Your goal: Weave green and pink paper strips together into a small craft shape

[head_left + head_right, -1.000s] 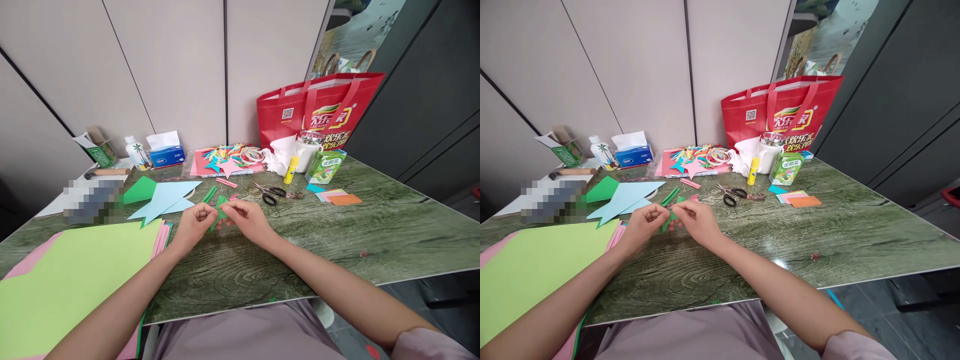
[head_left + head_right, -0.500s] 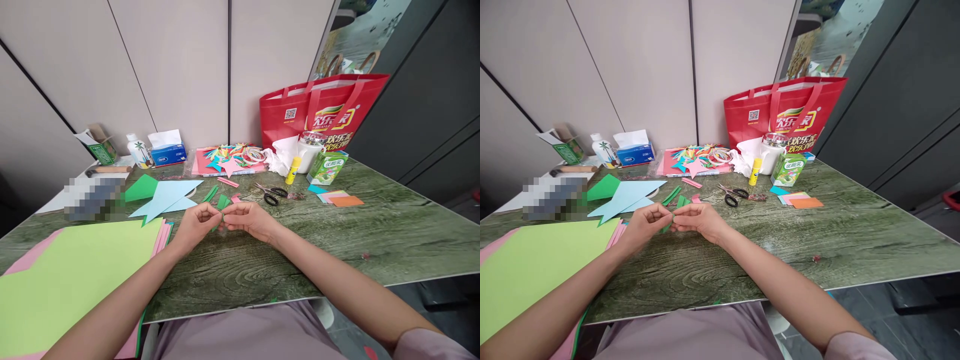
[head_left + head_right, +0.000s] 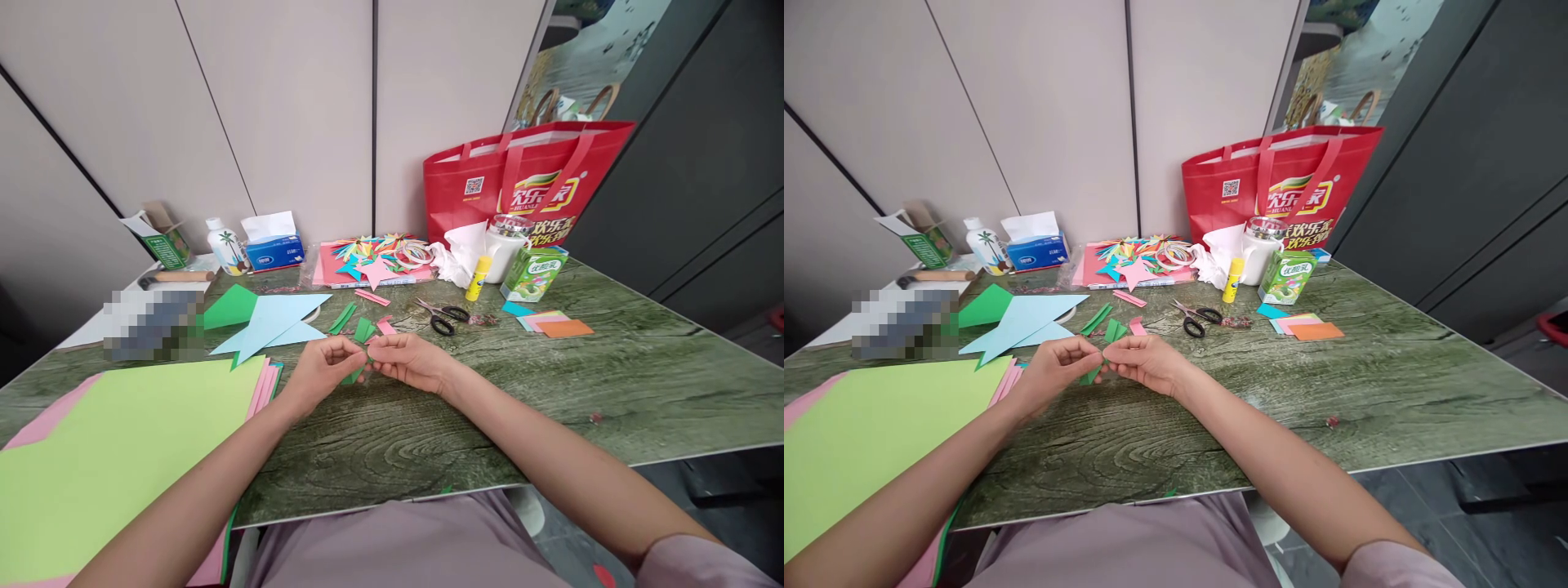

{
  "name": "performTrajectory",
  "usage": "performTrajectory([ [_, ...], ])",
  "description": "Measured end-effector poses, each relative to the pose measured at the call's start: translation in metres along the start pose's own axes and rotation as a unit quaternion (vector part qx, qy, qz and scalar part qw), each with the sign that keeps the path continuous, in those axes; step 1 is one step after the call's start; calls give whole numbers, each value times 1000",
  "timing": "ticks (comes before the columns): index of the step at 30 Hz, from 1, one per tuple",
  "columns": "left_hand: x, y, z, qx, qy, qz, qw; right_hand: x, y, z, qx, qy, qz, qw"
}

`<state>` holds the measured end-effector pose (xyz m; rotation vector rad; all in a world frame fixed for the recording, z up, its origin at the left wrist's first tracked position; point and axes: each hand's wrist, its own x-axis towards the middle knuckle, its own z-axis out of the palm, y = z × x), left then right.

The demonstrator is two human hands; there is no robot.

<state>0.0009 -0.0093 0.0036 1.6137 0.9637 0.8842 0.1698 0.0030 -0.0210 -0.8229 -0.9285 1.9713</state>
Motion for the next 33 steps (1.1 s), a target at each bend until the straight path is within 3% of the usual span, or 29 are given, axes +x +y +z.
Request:
performTrajectory([
  [7,0,-1,2,-10,-3,-5,1000,-2,-4,0,-41,-9,-15,999],
  [13,2,-2,1,-55,1,-7,998,2,-2,-3,-1,-5,-16,1000],
  [21,2,-2,-1,-3,14,-14,1000,1,-2,-2,-1,3,40,999],
  [33,1,0,1,0,43,-13,999,-3,0,5,-144,46,-88,985],
])
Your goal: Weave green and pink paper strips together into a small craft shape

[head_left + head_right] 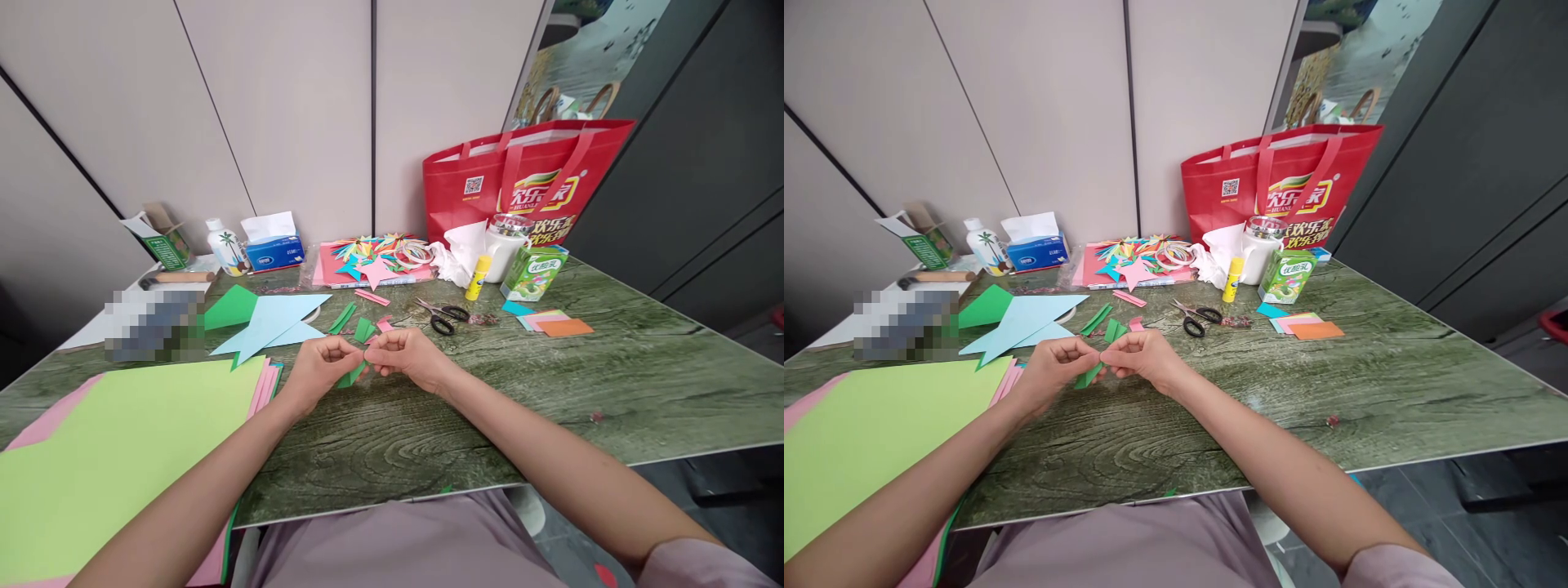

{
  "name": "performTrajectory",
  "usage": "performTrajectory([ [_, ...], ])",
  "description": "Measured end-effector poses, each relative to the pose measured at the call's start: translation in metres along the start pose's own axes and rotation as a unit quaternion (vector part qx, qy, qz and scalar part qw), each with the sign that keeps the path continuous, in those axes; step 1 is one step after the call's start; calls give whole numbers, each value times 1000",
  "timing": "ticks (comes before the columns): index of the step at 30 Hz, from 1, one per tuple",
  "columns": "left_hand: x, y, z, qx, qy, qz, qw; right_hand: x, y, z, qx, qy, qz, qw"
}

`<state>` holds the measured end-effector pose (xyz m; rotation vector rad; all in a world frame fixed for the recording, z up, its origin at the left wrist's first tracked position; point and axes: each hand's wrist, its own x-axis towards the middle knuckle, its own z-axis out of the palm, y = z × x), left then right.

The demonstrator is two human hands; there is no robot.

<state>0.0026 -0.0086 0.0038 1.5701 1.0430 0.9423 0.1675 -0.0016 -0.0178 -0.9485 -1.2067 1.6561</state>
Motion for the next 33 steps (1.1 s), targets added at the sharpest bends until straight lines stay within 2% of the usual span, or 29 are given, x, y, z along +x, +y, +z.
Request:
performTrajectory([
  [13,1,-1,-3,55,-8,19,998,1,3,-3,41,-33,21,998],
  [23,1,-4,1,-29,8,-10,1000,-1,0,3,-17,-26,-24,999],
  [33,3,-2,-5,3,-40,4,999,-2,-2,2,2,-5,-18,1000],
])
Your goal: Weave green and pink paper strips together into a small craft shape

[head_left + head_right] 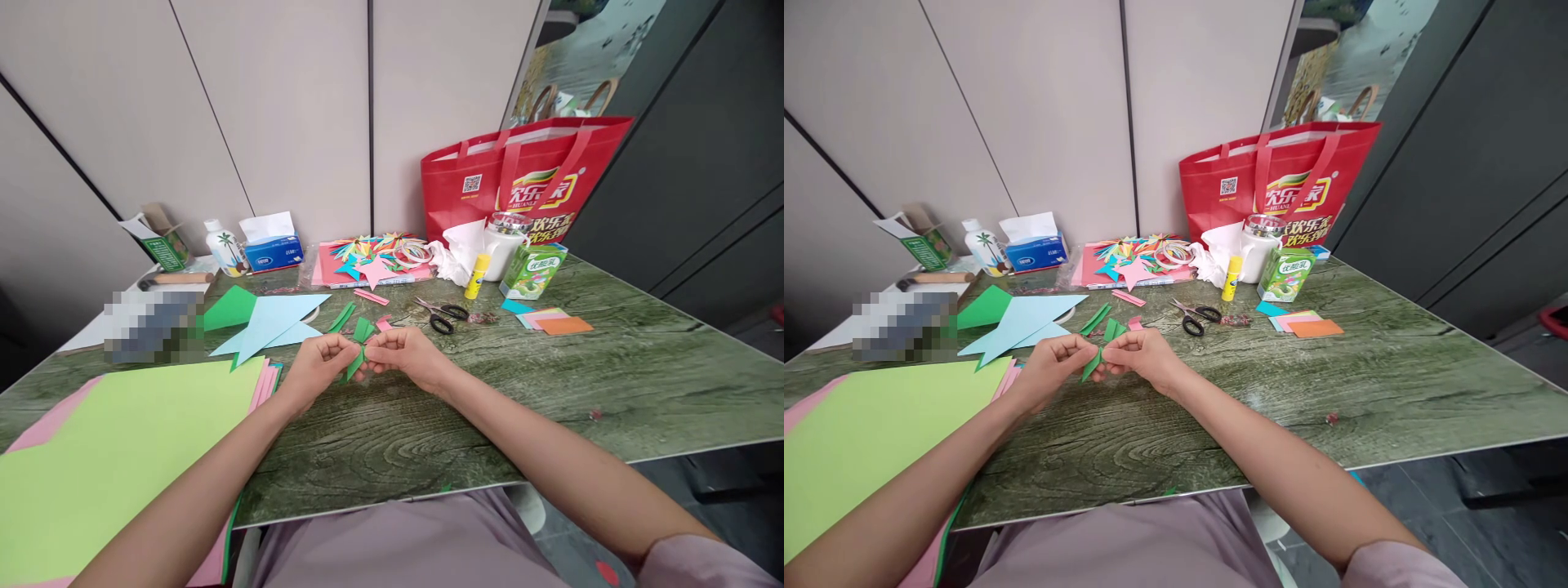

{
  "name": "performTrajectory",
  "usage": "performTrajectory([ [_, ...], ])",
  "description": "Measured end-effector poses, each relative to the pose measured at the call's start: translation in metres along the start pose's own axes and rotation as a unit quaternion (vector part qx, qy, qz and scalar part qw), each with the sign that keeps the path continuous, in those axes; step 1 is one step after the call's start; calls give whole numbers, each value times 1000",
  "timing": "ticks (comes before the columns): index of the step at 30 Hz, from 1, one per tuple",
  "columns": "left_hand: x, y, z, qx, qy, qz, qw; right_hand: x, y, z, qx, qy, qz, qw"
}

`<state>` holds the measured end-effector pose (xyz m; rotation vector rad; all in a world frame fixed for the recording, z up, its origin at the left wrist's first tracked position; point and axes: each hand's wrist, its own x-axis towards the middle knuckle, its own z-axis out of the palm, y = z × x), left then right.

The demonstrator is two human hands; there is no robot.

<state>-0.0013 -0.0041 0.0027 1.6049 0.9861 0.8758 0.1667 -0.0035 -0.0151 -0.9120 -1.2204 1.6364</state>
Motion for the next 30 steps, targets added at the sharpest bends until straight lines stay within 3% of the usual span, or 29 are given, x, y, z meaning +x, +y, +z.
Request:
performTrajectory([
  [6,-1,3,1,2,-14,-4,1000,1,1,0,12,25,16,999],
  [18,-1,4,3,-54,10,-39,998,2,8,5,12,45,25,999],
  [30,-1,2,4,-66,11,-44,997,-2,4,9,-58,40,-18,997],
])
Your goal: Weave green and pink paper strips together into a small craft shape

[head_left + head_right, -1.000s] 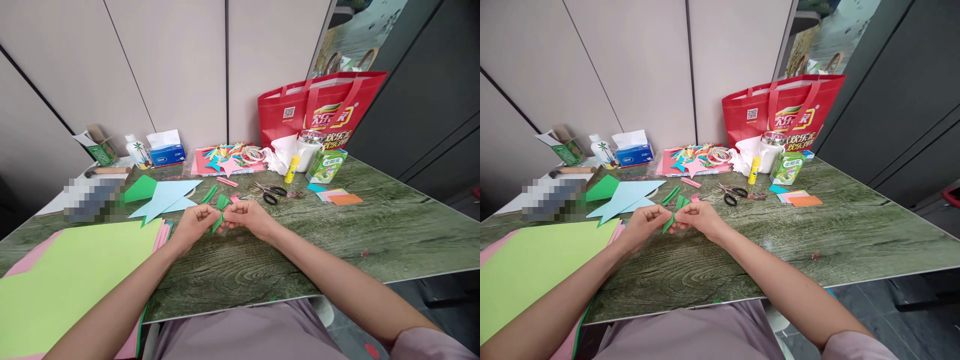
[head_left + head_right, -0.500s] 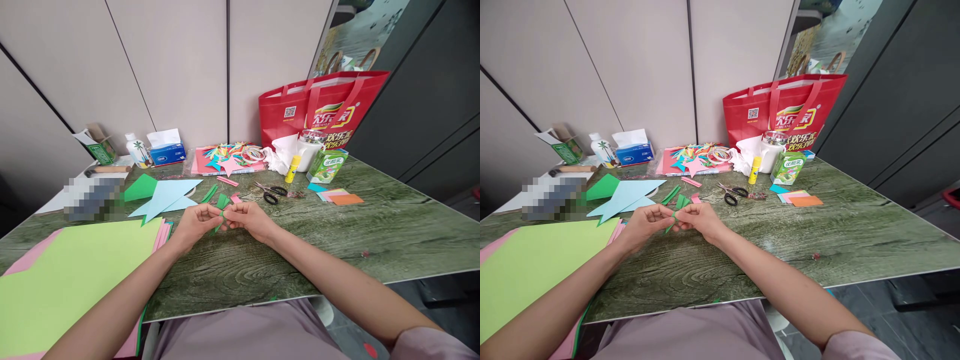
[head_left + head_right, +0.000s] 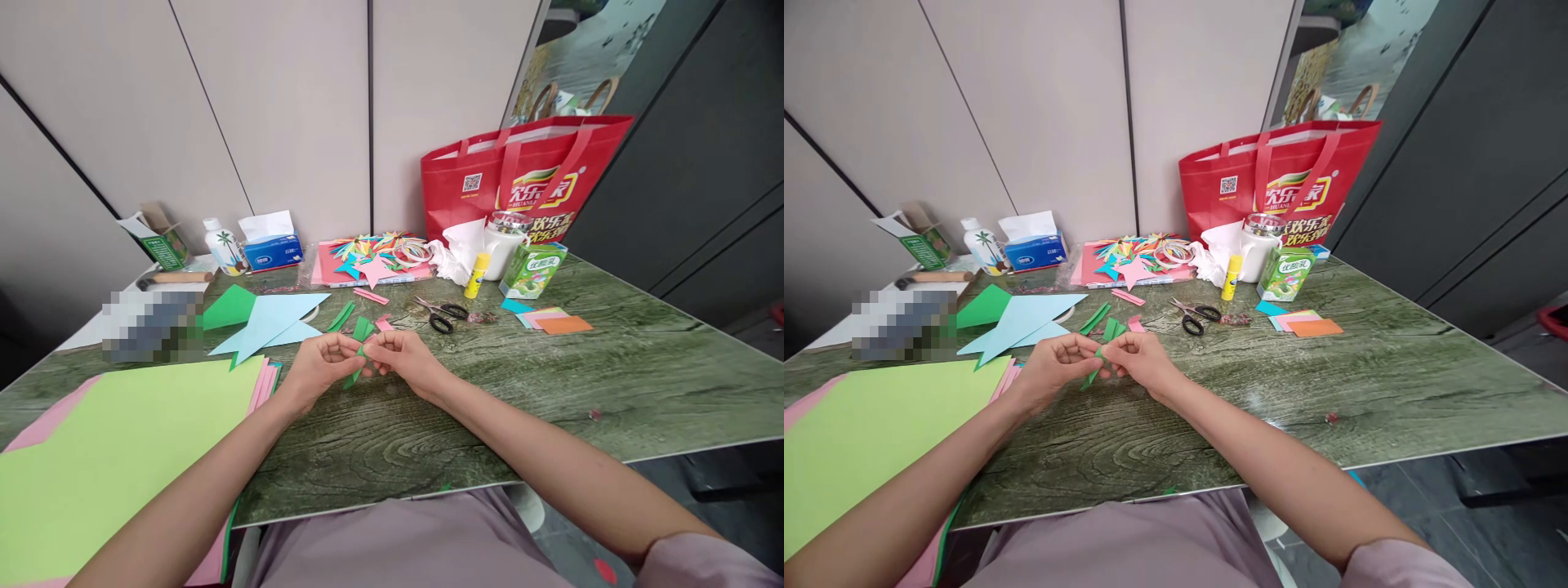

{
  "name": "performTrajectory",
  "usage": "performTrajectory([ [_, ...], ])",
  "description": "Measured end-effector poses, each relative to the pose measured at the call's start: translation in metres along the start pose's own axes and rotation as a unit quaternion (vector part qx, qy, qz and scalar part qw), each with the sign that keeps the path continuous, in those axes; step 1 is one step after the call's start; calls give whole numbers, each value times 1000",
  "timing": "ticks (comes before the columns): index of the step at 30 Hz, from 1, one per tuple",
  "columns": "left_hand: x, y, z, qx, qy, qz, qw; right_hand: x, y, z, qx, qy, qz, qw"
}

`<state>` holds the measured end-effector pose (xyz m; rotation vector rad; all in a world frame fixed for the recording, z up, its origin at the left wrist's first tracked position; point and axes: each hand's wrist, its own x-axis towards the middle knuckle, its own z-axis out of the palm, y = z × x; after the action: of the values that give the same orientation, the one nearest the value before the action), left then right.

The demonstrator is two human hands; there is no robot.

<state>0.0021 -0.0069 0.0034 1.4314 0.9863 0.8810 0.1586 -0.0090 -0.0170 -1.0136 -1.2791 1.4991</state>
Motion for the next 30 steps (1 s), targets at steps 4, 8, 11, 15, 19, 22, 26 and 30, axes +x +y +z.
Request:
performTrajectory([
  [4,0,-1,-1,6,0,0,1000,0,1,2,-14,-7,-14,1000],
  [8,0,-1,-1,8,-1,-1,1000,1,3,2,-24,-11,-28,999],
  [11,0,0,0,3,3,-1,1000,1,4,2,-26,-5,-37,999],
  [15,0,-1,1,-5,17,-4,1000,1,3,2,-23,11,-27,999],
  [19,1,-2,0,-20,31,-11,999,3,1,-1,0,10,-27,1000],
  [22,0,-1,0,-25,27,-28,999,4,-1,-5,-12,3,-42,999],
  [26,-1,1,1,-33,17,-36,999,5,-1,-7,-54,-13,-60,997],
  [30,-1,0,1,-41,5,-31,999,7,3,-8,-97,-11,-87,991],
])
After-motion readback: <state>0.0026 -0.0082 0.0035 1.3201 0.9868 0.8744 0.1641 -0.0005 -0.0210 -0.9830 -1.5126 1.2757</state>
